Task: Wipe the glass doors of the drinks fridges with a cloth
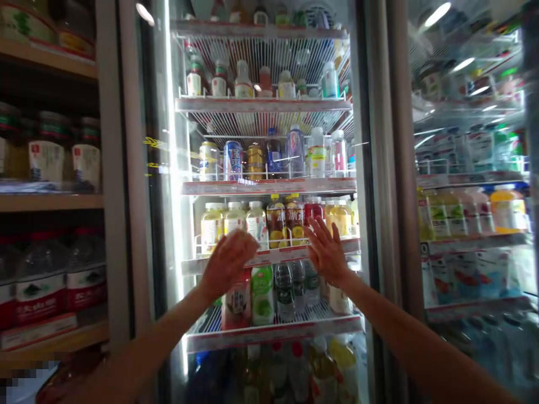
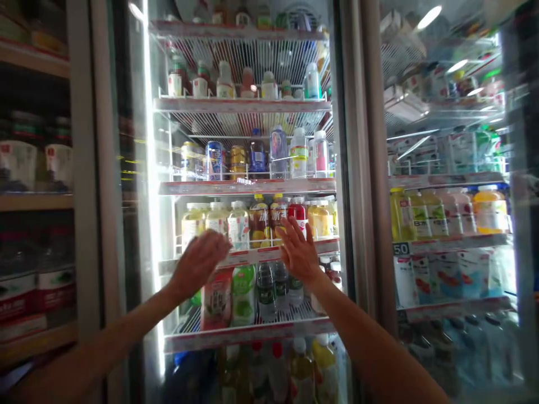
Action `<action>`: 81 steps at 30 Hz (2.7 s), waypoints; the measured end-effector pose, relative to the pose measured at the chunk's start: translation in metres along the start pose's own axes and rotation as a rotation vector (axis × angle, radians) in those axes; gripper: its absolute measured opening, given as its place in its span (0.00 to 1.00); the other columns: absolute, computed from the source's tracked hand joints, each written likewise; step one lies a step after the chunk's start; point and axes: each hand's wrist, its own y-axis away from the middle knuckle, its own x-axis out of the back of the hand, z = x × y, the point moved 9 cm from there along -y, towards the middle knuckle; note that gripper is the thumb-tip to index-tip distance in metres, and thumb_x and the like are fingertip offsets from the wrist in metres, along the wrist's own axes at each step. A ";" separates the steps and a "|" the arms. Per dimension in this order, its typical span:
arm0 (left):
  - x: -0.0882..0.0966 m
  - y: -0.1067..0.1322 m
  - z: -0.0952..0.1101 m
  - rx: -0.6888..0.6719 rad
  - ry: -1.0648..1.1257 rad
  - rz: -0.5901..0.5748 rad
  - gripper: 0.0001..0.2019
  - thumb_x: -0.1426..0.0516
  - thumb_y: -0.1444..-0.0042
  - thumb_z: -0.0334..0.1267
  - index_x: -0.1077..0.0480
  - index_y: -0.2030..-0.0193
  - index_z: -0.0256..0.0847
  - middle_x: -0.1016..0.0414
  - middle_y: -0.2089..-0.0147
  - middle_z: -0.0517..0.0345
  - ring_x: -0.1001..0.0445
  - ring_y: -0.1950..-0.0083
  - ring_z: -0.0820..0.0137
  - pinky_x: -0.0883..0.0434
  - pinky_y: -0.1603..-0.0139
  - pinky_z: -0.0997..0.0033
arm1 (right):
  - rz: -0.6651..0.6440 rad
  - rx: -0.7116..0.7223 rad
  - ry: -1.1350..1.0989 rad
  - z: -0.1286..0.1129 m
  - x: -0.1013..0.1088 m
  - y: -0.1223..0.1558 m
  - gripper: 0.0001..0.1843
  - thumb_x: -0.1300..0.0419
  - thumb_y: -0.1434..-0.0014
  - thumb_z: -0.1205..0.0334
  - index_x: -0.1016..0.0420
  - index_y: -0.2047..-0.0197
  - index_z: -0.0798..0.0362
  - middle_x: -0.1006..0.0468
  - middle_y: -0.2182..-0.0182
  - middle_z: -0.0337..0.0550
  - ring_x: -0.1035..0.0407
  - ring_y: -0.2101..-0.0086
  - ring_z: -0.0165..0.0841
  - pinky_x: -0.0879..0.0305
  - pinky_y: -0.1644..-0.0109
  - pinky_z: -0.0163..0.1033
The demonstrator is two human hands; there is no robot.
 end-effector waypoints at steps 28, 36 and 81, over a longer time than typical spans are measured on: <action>0.012 0.024 -0.026 -0.143 0.034 -0.092 0.25 0.51 0.41 0.28 0.43 0.39 0.53 0.33 0.41 0.60 0.45 0.34 0.66 0.42 0.36 0.60 | 0.040 0.007 -0.008 -0.002 0.002 0.000 0.29 0.53 0.39 0.67 0.51 0.35 0.50 0.43 0.37 0.48 0.57 0.36 0.38 0.60 0.35 0.55; 0.033 -0.001 -0.092 0.450 -0.105 0.237 0.25 0.53 0.40 0.30 0.47 0.36 0.46 0.43 0.35 0.49 0.52 0.32 0.61 0.46 0.35 0.50 | 0.038 -0.003 -0.011 0.001 -0.002 0.003 0.32 0.52 0.39 0.66 0.56 0.33 0.47 0.47 0.36 0.45 0.58 0.36 0.38 0.62 0.34 0.56; -0.043 -0.093 0.049 -0.294 0.091 -0.141 0.21 0.51 0.40 0.34 0.42 0.40 0.48 0.41 0.36 0.62 0.55 0.31 0.68 0.51 0.33 0.60 | 0.050 -0.039 -0.099 0.009 0.006 0.002 0.35 0.55 0.38 0.65 0.68 0.32 0.48 0.54 0.34 0.45 0.57 0.36 0.36 0.56 0.35 0.51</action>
